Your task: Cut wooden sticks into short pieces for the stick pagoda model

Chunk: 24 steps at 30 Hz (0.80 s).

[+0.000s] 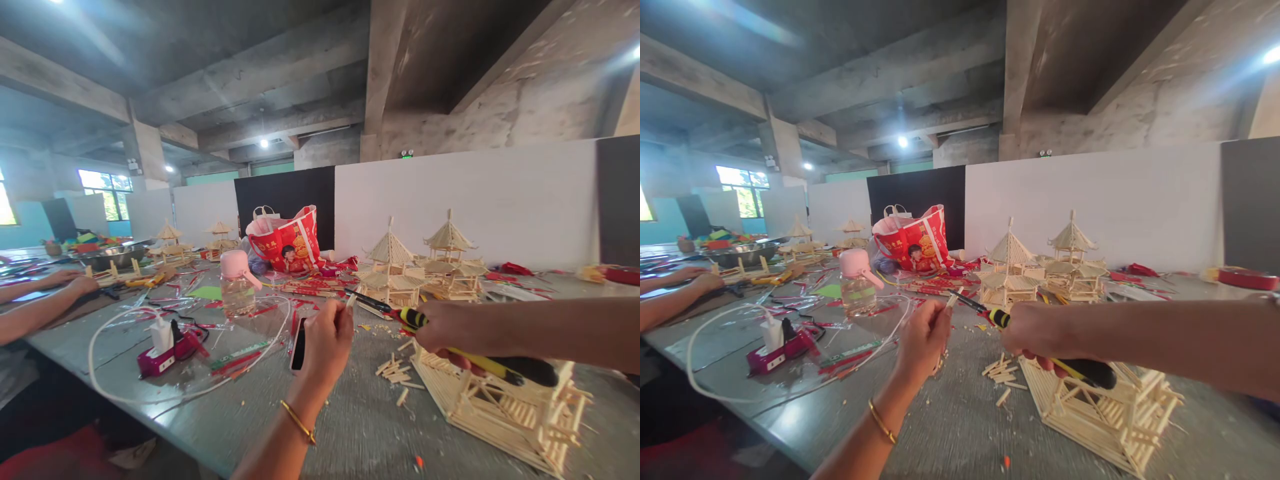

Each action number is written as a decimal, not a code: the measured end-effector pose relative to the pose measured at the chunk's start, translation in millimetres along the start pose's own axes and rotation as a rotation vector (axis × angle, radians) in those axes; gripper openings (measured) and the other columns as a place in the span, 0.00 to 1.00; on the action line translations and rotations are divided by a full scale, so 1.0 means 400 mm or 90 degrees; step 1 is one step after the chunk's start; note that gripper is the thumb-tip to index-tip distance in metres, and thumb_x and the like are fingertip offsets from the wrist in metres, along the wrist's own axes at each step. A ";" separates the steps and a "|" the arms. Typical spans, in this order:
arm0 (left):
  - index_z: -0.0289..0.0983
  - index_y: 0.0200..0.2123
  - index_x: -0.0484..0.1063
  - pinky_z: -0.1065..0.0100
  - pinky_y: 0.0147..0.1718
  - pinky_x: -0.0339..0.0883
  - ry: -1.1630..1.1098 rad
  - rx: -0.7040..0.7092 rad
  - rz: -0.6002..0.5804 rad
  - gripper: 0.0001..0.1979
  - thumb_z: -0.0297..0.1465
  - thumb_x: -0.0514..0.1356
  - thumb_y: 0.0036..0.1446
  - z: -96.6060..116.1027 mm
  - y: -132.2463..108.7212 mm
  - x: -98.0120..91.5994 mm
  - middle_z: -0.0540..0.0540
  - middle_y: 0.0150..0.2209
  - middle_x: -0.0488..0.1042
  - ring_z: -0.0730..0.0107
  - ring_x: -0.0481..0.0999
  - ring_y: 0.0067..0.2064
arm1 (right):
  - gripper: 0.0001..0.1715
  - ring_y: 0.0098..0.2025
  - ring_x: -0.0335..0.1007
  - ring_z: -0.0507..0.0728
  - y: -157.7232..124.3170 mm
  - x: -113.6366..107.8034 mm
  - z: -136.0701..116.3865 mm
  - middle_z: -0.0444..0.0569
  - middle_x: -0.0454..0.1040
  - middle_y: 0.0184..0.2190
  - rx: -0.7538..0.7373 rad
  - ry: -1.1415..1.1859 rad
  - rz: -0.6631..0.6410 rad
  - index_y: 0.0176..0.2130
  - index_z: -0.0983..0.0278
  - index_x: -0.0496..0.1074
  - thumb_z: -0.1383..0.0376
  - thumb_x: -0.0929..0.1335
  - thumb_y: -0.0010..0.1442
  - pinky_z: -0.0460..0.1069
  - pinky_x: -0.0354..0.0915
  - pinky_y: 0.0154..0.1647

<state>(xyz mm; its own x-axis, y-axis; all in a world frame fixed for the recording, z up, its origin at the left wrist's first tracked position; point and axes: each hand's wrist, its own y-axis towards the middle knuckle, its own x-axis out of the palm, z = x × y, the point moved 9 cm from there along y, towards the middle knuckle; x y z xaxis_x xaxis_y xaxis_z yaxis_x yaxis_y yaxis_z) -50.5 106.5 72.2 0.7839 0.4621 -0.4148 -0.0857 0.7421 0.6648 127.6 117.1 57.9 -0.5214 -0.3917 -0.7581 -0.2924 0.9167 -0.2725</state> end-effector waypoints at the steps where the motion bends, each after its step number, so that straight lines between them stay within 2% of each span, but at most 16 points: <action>1: 0.38 0.26 0.63 0.75 0.21 0.51 0.015 0.007 0.005 0.13 0.38 0.48 0.57 0.001 0.001 -0.003 0.54 0.17 0.64 0.77 0.63 0.19 | 0.09 0.13 0.54 0.48 0.004 -0.001 0.003 0.43 0.59 0.13 0.008 -0.003 0.000 0.26 0.64 0.58 0.63 0.65 0.47 0.43 0.52 0.13; 4: 0.38 0.26 0.63 0.74 0.22 0.51 0.050 0.011 0.003 0.12 0.36 0.48 0.57 0.005 0.003 -0.004 0.54 0.17 0.64 0.76 0.63 0.19 | 0.08 0.12 0.54 0.48 0.017 -0.002 0.013 0.43 0.60 0.13 0.032 -0.004 -0.003 0.27 0.64 0.58 0.65 0.65 0.47 0.43 0.50 0.13; 9: 0.37 0.22 0.61 0.74 0.22 0.52 0.036 -0.007 -0.048 0.12 0.34 0.49 0.56 0.008 0.003 0.015 0.54 0.18 0.65 0.77 0.64 0.19 | 0.09 0.14 0.56 0.48 0.026 0.004 0.041 0.44 0.59 0.12 0.080 0.018 -0.046 0.23 0.64 0.59 0.65 0.65 0.48 0.43 0.53 0.14; 15: 0.37 0.21 0.59 0.77 0.12 0.47 -0.236 -0.126 -0.157 0.11 0.36 0.51 0.52 -0.023 0.004 0.066 0.56 0.14 0.61 0.81 0.56 0.12 | 0.10 0.17 0.61 0.50 0.022 -0.014 0.060 0.45 0.58 0.12 0.122 0.046 -0.087 0.21 0.65 0.60 0.65 0.66 0.47 0.44 0.58 0.17; 18: 0.37 0.22 0.59 0.77 0.11 0.45 -0.321 -0.156 -0.177 0.10 0.35 0.52 0.51 -0.027 0.005 0.077 0.57 0.14 0.60 0.82 0.54 0.11 | 0.09 0.18 0.62 0.50 0.021 -0.020 0.062 0.44 0.58 0.13 0.118 0.055 -0.079 0.22 0.65 0.60 0.64 0.66 0.47 0.44 0.59 0.17; 20: 0.37 0.22 0.59 0.77 0.12 0.46 -0.290 -0.141 -0.167 0.10 0.36 0.52 0.52 -0.024 0.005 0.071 0.56 0.15 0.61 0.81 0.56 0.12 | 0.09 0.18 0.62 0.50 0.022 -0.016 0.061 0.44 0.58 0.14 0.108 0.055 -0.070 0.22 0.64 0.59 0.65 0.66 0.47 0.44 0.59 0.17; 24: 0.37 0.23 0.60 0.75 0.18 0.52 -0.062 -0.034 -0.087 0.13 0.37 0.48 0.55 0.004 0.002 0.031 0.54 0.17 0.64 0.78 0.62 0.16 | 0.10 0.17 0.61 0.50 0.026 -0.004 0.052 0.44 0.60 0.14 0.070 0.033 -0.034 0.24 0.63 0.57 0.65 0.66 0.47 0.43 0.57 0.15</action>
<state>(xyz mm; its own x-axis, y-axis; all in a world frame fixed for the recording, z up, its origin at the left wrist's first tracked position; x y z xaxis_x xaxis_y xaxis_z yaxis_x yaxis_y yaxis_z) -39.8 112.2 68.7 0.8464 0.3072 -0.4349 -0.0042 0.8206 0.5715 142.0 129.1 43.9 -0.5482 -0.4417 -0.7102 -0.2335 0.8962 -0.3772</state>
